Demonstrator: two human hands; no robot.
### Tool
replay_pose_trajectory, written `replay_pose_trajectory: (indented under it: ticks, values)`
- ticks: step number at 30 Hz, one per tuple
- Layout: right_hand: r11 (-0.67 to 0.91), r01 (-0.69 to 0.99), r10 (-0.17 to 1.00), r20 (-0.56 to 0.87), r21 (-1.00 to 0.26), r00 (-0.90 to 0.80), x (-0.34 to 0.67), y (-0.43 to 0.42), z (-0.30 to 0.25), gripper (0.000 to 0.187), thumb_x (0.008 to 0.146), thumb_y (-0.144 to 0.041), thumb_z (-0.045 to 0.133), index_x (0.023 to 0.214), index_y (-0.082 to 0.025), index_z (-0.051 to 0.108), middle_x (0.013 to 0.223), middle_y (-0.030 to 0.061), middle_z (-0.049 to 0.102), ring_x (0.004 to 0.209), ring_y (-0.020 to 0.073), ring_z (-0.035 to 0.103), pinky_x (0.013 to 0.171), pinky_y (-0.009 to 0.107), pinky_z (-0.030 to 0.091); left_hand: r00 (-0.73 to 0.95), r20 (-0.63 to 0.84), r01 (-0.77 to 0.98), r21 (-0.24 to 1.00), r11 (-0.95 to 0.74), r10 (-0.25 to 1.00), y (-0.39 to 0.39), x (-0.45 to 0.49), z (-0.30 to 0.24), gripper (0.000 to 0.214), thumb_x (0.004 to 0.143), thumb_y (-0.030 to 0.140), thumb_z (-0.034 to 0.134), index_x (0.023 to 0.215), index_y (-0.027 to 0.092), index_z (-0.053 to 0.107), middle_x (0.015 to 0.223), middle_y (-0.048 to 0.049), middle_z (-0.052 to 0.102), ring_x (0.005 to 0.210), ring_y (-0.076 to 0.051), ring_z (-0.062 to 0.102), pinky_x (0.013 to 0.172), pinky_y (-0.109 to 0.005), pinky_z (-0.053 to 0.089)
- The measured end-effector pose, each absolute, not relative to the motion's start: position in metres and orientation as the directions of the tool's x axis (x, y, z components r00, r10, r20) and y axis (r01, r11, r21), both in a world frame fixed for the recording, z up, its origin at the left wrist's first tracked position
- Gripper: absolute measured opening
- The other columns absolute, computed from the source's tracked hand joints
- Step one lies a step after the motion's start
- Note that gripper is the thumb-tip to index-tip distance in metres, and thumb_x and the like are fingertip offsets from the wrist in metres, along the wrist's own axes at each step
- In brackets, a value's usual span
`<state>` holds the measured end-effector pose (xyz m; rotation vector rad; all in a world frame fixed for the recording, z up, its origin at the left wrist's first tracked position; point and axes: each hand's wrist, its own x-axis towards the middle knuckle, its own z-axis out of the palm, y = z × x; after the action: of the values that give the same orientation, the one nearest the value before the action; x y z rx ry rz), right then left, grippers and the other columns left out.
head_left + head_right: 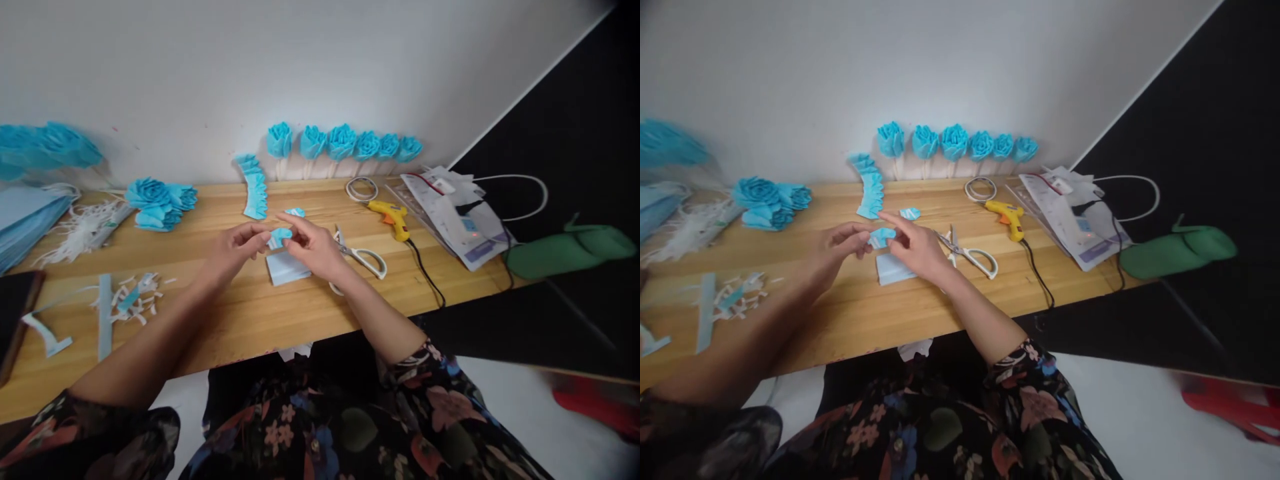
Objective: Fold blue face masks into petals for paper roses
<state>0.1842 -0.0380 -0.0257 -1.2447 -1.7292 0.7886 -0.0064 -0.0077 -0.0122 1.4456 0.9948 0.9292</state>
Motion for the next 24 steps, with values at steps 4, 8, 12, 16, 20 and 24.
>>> replay_pose_trajectory:
  ticks: [4,8,12,16,20,24]
  values:
    - [0.326,0.475,0.946,0.283,-0.817,-0.162,0.190,-0.047,-0.015,0.044,0.090,-0.024,0.057,0.134,-0.030,0.063,0.094,-0.0001,0.071,0.077,0.0130,0.061,0.074,0.028,0.050,0.332,0.000,0.117,0.992,-0.041,0.943,-0.007,-0.004,-0.016,0.025,0.070,0.041,0.078,0.074,0.017,0.070,0.062,0.0004,0.063,0.056,-0.011,0.050,0.056,-0.024,0.039]
    - [0.242,0.437,0.935,0.328,-0.866,0.134,0.228,-0.057,-0.010,0.029,0.092,-0.034,0.057,0.116,-0.025,0.070,0.099,0.0031,0.073,0.080,0.0151,0.066,0.073,0.030,0.054,0.287,-0.043,0.066,0.998,0.025,0.957,-0.007,-0.002,-0.017,0.026,0.068,0.040,0.078,0.074,0.017,0.068,0.062,-0.0005,0.063,0.056,-0.011,0.051,0.055,-0.024,0.040]
    - [0.107,0.507,0.906,0.294,-0.855,0.304,0.274,-0.065,-0.024,0.019,0.088,-0.034,0.060,0.093,-0.020,0.070,0.079,0.0019,0.071,0.068,0.0157,0.065,0.064,0.030,0.051,0.297,-0.062,0.002,0.998,0.064,0.953,-0.007,-0.002,-0.017,0.027,0.068,0.040,0.079,0.073,0.016,0.068,0.062,-0.0006,0.064,0.055,-0.010,0.052,0.053,-0.024,0.040]
    - [0.056,0.691,0.943,0.267,-0.721,0.201,0.288,-0.076,-0.040,0.015,0.087,-0.030,0.061,0.085,-0.019,0.072,0.082,0.0034,0.074,0.074,0.0175,0.067,0.072,0.032,0.050,0.314,-0.088,-0.021,0.995,0.100,0.945,-0.007,-0.002,-0.021,0.028,0.068,0.041,0.079,0.072,0.016,0.068,0.063,-0.0008,0.064,0.054,-0.009,0.052,0.053,-0.023,0.039]
    - [0.089,0.789,0.940,0.313,-0.608,0.135,0.279,-0.081,-0.045,0.013,0.087,-0.026,0.062,0.089,-0.019,0.073,0.088,0.0055,0.075,0.078,0.0184,0.067,0.075,0.032,0.050,0.309,-0.099,-0.026,0.993,0.112,0.946,-0.007,-0.001,-0.024,0.029,0.070,0.042,0.078,0.073,0.015,0.068,0.063,-0.0009,0.064,0.054,-0.009,0.052,0.053,-0.023,0.039]
    - [0.070,0.862,0.932,0.340,-0.502,0.122,0.273,-0.078,-0.047,0.014,0.088,-0.026,0.061,0.090,-0.020,0.074,0.087,0.0057,0.075,0.074,0.0184,0.066,0.071,0.032,0.048,0.313,-0.100,-0.010,0.994,0.109,0.945,-0.007,-0.002,-0.025,0.027,0.071,0.041,0.078,0.073,0.016,0.068,0.063,-0.0009,0.064,0.054,-0.009,0.051,0.053,-0.023,0.039]
